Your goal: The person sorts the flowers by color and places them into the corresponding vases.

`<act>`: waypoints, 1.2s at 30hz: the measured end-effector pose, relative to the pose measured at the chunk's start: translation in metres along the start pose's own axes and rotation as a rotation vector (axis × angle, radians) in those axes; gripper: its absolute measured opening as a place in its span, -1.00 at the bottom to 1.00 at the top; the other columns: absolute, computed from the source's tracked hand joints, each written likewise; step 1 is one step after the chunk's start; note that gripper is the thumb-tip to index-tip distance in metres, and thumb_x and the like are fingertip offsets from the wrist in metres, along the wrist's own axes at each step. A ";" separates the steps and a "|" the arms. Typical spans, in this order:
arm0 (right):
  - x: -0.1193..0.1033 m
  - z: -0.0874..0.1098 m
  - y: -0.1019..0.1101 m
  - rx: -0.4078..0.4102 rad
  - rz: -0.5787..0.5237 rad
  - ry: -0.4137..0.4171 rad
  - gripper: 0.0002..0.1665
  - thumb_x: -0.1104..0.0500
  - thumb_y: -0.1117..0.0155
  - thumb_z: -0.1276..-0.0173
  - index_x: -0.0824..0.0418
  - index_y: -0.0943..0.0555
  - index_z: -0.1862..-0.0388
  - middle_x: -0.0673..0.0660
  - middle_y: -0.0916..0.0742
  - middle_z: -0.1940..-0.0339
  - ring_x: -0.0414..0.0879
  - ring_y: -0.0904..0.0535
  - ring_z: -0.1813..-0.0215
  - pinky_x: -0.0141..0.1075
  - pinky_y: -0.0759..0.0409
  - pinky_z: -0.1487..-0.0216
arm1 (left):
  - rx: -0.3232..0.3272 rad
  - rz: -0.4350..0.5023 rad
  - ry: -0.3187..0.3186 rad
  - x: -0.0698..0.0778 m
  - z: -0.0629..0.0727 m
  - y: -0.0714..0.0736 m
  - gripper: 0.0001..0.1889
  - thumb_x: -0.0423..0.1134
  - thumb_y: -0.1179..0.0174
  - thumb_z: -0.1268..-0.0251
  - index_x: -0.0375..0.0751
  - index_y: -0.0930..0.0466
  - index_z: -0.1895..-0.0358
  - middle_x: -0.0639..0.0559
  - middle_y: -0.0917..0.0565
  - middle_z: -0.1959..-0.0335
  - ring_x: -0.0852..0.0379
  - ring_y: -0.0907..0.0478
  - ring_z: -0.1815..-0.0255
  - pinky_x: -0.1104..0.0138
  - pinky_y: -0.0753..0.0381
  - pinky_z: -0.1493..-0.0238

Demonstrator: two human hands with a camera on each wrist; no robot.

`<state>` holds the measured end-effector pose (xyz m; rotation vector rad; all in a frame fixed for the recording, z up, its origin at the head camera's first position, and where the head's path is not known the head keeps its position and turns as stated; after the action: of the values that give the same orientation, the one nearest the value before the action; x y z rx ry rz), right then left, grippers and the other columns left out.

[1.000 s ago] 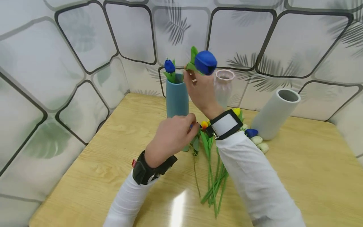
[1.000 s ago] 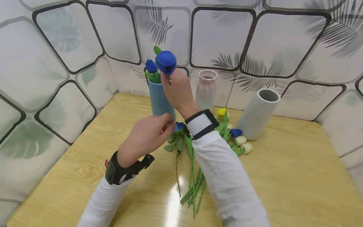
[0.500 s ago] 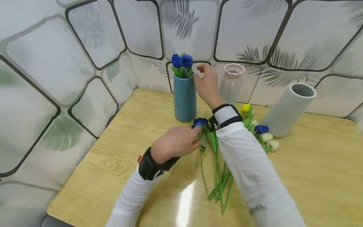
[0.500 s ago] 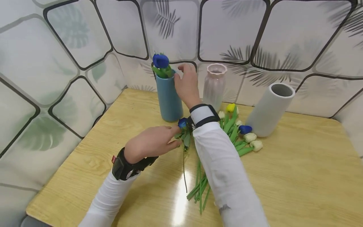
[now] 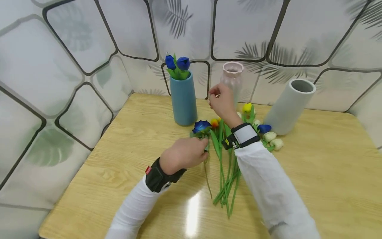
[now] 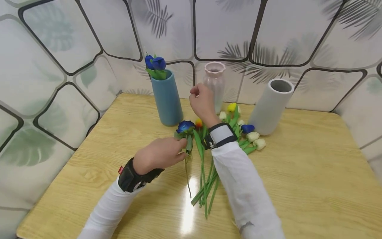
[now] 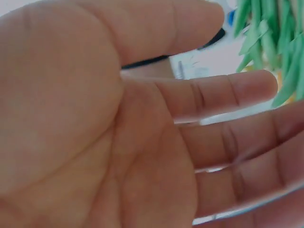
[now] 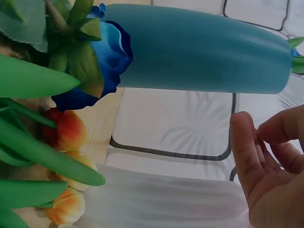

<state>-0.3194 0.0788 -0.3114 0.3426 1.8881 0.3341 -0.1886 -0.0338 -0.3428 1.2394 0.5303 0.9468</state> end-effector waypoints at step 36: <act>0.012 0.090 0.069 0.240 -0.231 0.076 -0.84 0.39 -0.04 -0.46 0.30 -0.58 0.12 0.26 -0.70 0.48 -0.10 -0.60 0.60 -0.30 -0.59 0.57 | 0.193 0.215 0.126 -0.032 -0.044 -0.046 -0.64 -0.23 -0.15 -0.38 -0.09 -0.35 0.63 0.09 -0.30 0.68 0.17 -0.30 0.67 0.32 -0.29 0.66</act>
<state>-0.2338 0.1523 -0.3244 0.2700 2.0236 -0.0362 -0.2256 -0.0380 -0.4037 1.4375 0.6075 1.1818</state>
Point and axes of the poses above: each hand's wrist, its own z-axis away from the middle knuckle, its own y-axis out of the back of the hand, x = y × z, the point moved 6 cm from there along -z, towards the middle knuckle
